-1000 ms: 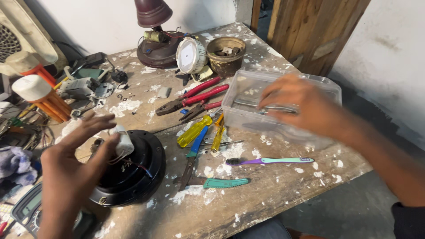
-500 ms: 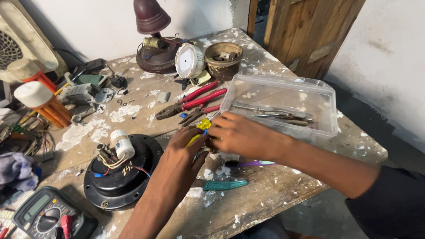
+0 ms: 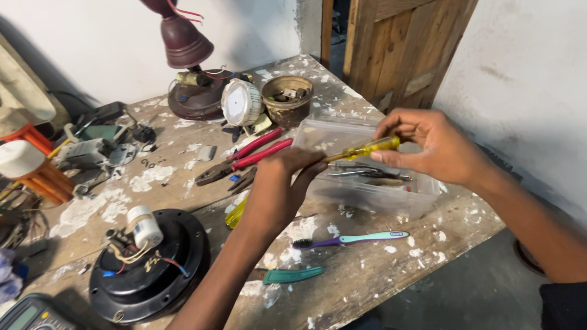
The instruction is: The person uses a screwdriver to work on the wiring and components of a disassembled electric fan motor base, then wipes the fan housing and a cylindrical capacitor with a cloth. They then sort screwdrivers and pliers from the workbench into a plastic storage box.
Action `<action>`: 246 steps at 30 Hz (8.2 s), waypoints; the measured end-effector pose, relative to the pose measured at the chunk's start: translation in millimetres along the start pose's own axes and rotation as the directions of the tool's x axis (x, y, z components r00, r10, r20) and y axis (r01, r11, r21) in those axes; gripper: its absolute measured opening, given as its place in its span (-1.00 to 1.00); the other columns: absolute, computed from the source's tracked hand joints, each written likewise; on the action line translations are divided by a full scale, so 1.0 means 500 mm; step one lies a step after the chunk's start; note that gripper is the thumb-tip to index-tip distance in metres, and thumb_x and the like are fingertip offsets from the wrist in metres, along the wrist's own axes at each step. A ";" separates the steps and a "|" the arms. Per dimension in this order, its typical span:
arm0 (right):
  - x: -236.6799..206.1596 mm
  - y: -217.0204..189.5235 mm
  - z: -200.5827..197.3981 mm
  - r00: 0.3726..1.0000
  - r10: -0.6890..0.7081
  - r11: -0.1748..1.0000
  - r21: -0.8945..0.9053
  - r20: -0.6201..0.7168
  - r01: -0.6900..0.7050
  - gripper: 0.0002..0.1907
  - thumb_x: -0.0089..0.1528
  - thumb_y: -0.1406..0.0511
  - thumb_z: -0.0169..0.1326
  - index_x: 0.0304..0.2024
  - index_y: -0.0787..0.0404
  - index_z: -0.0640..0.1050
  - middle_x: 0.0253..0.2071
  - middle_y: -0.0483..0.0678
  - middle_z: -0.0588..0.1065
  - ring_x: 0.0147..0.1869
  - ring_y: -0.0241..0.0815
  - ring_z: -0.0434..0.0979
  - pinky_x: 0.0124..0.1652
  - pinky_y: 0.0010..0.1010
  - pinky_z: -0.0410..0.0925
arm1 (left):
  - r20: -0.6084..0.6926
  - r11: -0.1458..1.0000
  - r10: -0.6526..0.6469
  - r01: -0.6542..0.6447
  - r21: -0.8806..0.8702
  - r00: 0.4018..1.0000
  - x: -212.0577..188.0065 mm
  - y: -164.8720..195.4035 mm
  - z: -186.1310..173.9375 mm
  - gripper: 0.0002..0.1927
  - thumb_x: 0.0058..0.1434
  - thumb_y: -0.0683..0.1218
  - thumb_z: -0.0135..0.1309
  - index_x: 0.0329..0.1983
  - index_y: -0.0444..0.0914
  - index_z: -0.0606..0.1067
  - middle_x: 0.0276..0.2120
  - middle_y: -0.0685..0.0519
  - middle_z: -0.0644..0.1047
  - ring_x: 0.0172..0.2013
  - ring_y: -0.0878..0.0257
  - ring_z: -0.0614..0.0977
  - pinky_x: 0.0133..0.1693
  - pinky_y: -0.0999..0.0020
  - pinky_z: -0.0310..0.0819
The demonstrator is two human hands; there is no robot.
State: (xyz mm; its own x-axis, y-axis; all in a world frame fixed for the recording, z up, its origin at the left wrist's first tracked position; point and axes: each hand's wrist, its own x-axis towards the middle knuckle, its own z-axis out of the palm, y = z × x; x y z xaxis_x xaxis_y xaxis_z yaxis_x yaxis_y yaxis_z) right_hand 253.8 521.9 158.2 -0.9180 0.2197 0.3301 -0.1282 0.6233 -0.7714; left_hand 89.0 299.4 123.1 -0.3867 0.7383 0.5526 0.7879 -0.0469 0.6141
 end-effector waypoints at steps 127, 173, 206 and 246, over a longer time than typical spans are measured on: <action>0.364 0.005 0.381 0.878 -0.077 0.365 -0.806 0.473 0.467 -0.90 0.09 0.31 0.24 -0.36 0.18 0.68 -0.26 0.07 0.61 0.01 0.08 0.56 -0.02 -0.10 0.37 | 0.014 0.600 -0.276 0.160 0.784 0.961 0.010 -0.363 -0.092 -0.83 0.12 -0.17 0.24 -0.21 -0.27 0.65 -0.12 -0.23 0.62 -0.08 -0.17 0.66 -0.12 0.00 0.62; 0.006 0.103 -0.146 0.980 0.192 0.942 -0.291 0.047 -0.170 -0.33 0.00 0.28 0.34 0.16 0.11 0.44 -0.01 -0.07 0.57 0.20 -0.27 0.53 0.25 -0.32 0.33 | 0.419 0.952 -0.059 -0.075 0.296 0.906 0.210 -0.065 0.158 -0.52 -0.11 -0.08 0.44 -0.07 -0.20 0.64 -0.15 -0.08 0.65 -0.06 -0.01 0.65 -0.03 0.14 0.51; 0.028 0.230 -0.170 0.977 0.187 0.970 -0.140 -0.101 -0.200 -0.32 -0.04 0.36 0.38 0.13 0.19 0.45 -0.02 -0.05 0.56 0.16 -0.27 0.55 0.22 -0.40 0.38 | 0.677 0.858 -0.017 -0.337 0.387 0.736 0.317 -0.109 0.332 -0.68 -0.05 -0.10 0.33 -0.17 -0.09 0.65 -0.18 -0.01 0.65 -0.07 0.03 0.66 0.00 0.15 0.52; 0.069 0.127 -0.042 0.904 0.385 0.723 -0.669 0.184 -0.172 -0.39 0.09 -0.03 0.33 0.10 0.09 0.57 0.06 0.02 0.58 0.11 -0.02 0.60 0.09 -0.17 0.45 | 0.057 0.988 -0.126 0.131 -0.081 0.990 0.310 -0.109 0.168 -0.74 -0.04 -0.16 0.35 -0.27 -0.30 0.63 -0.53 0.03 0.69 -0.51 0.47 0.63 -0.44 0.48 0.50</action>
State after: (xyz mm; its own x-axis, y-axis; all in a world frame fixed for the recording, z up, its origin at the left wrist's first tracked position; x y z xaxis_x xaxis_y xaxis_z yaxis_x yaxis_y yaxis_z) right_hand 221.7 584.8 132.1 -0.9486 0.3004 -0.0992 0.3160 0.9152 -0.2502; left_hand 26.1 473.0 127.9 -0.4553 0.7753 0.4377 0.6892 -0.0043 0.7246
